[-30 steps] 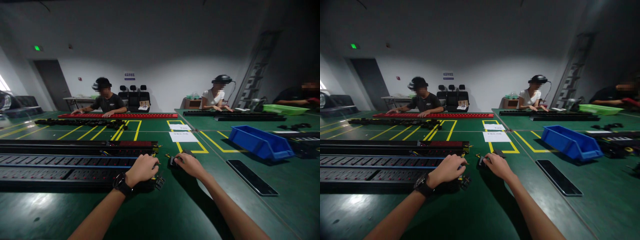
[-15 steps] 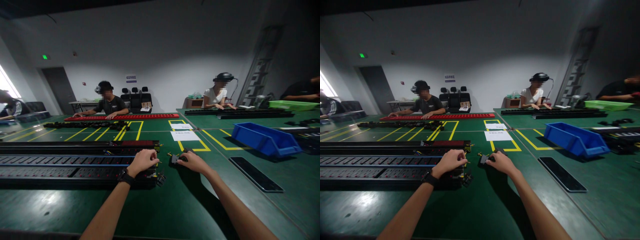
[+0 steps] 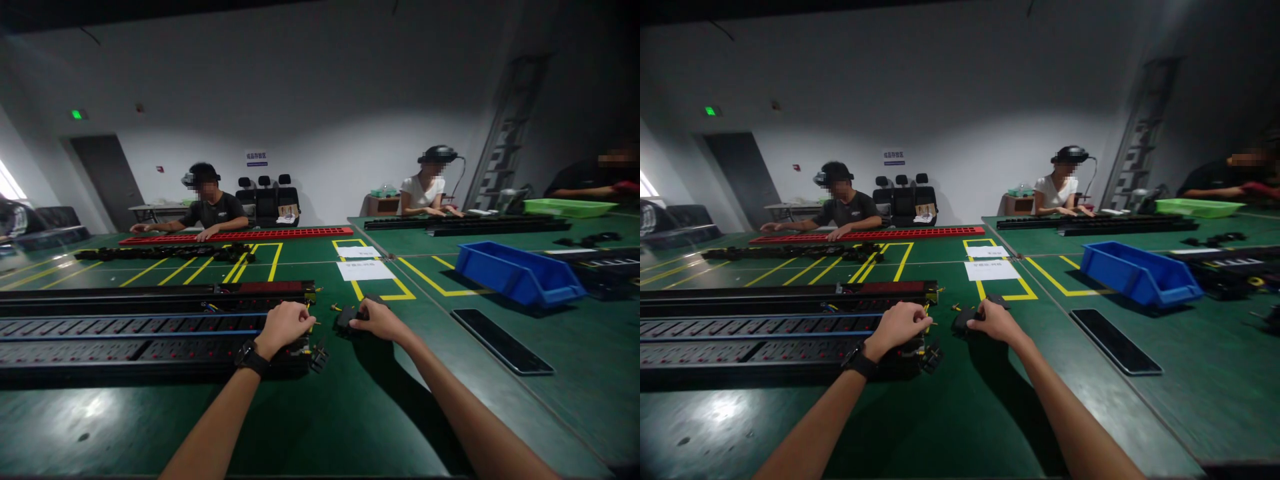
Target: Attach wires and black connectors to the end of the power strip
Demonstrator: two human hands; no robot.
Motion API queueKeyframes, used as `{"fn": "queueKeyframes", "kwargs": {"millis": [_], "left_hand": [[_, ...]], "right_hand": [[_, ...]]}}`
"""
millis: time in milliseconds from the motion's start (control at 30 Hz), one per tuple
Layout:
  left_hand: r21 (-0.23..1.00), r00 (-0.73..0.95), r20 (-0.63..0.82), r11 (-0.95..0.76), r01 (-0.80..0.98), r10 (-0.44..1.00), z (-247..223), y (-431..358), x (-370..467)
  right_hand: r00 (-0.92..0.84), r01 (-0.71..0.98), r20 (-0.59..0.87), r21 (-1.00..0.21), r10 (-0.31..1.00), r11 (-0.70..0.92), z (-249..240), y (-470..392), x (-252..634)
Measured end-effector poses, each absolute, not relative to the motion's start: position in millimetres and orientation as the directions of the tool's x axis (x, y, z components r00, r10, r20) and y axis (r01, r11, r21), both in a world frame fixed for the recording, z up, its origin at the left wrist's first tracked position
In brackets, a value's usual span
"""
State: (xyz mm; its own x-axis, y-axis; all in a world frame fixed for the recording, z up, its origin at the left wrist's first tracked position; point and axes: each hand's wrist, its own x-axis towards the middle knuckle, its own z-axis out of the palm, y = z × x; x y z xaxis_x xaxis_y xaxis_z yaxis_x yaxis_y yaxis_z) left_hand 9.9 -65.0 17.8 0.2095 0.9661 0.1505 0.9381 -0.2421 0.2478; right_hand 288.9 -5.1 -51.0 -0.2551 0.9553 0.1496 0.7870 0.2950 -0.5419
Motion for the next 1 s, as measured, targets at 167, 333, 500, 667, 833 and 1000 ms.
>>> {"fn": "queueKeyframes", "kwargs": {"millis": [167,333,500,667,833,1000], "left_hand": [[0.231,0.198,0.149,-0.229,0.945,0.969,18,-66,13],[0.209,0.221,0.167,-0.254,0.944,0.961,15,-67,14],[0.199,0.218,0.18,-0.253,0.947,0.959,12,-68,15],[0.156,0.222,0.183,-0.251,0.955,0.958,10,-68,16],[0.116,0.239,0.245,-0.274,0.955,0.94,8,-70,16],[0.108,0.251,0.254,-0.285,0.952,0.934,6,-71,15]], "right_hand": [[-0.271,0.671,0.245,-0.645,0.931,0.365,-48,-3,285],[-0.131,0.579,0.397,-0.713,0.908,0.395,-33,-16,263],[-0.007,0.407,0.468,-0.806,0.884,0.43,-19,-42,228],[-0.128,0.368,0.326,-0.861,0.937,0.35,-20,-57,209],[-0.171,0.433,0.306,-0.83,0.937,0.35,-27,-56,209],[-0.177,0.467,0.284,-0.819,0.942,0.335,-29,-52,212]]}}
